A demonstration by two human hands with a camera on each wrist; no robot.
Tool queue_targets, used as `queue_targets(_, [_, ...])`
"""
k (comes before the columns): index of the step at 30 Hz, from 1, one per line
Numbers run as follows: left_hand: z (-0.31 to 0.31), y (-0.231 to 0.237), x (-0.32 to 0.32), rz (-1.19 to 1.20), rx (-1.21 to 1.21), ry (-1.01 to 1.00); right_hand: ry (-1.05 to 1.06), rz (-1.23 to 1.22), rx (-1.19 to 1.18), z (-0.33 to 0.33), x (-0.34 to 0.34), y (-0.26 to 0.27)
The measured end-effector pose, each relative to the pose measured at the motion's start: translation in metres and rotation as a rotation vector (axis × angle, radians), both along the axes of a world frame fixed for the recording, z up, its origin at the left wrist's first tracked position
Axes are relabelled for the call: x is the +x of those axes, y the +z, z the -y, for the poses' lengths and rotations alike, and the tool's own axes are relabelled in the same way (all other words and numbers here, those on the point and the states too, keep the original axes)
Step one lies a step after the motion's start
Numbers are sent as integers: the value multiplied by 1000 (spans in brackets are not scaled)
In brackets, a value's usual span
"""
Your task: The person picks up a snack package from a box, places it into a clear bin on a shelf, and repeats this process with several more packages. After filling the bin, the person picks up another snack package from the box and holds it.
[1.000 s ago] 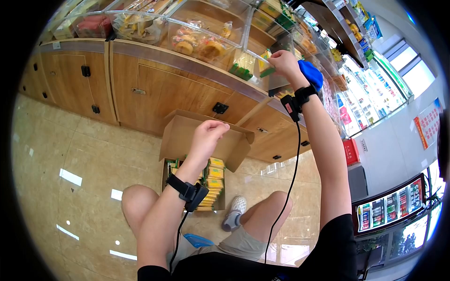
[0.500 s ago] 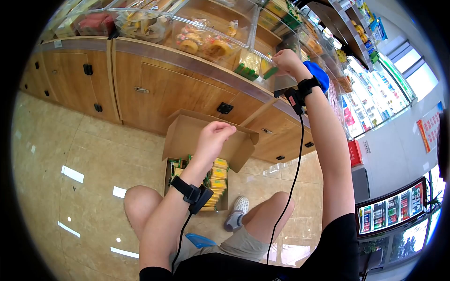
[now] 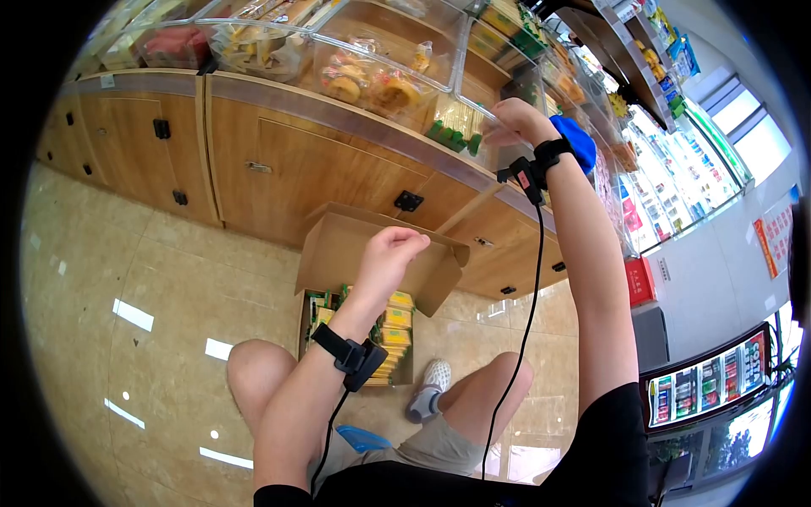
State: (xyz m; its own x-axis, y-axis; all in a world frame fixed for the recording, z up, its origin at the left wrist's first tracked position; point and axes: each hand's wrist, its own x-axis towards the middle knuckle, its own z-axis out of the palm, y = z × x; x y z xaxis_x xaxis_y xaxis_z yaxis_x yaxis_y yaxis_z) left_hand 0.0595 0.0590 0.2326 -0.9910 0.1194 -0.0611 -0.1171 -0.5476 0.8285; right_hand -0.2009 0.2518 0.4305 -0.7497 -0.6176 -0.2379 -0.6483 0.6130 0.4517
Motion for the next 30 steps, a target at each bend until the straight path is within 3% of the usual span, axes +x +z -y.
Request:
queue_targets(2, [0, 0, 0, -2, 3, -4, 127, 188, -184, -12, -12, -4])
queue_targets(5, [-1, 0, 0, 8, 9, -2, 180, 184, 88, -6, -10, 3])
queue_targets(11, [-2, -1, 0, 5, 2, -2, 144, 265, 7, -4, -6, -4])
queue_targets(13, [-3, -2, -1, 3, 2, -5, -408, 493, -434, -4, 1, -2])
queue_targets(15, [-3, -2, -2, 4, -7, -11, -665, 566, -605, -3, 3, -2])
queue_targets(22, [-4, -4, -2, 7, -7, -5, -589, 531, -427, -4, -12, -10])
queue_targets(27, [-1, 0, -1, 20, -19, -3, -636, 487, -517, -3, -11, -12])
queue_targets(30, [0, -3, -3, 20, -26, -4, -636, 325, -617, 8, 4, -6])
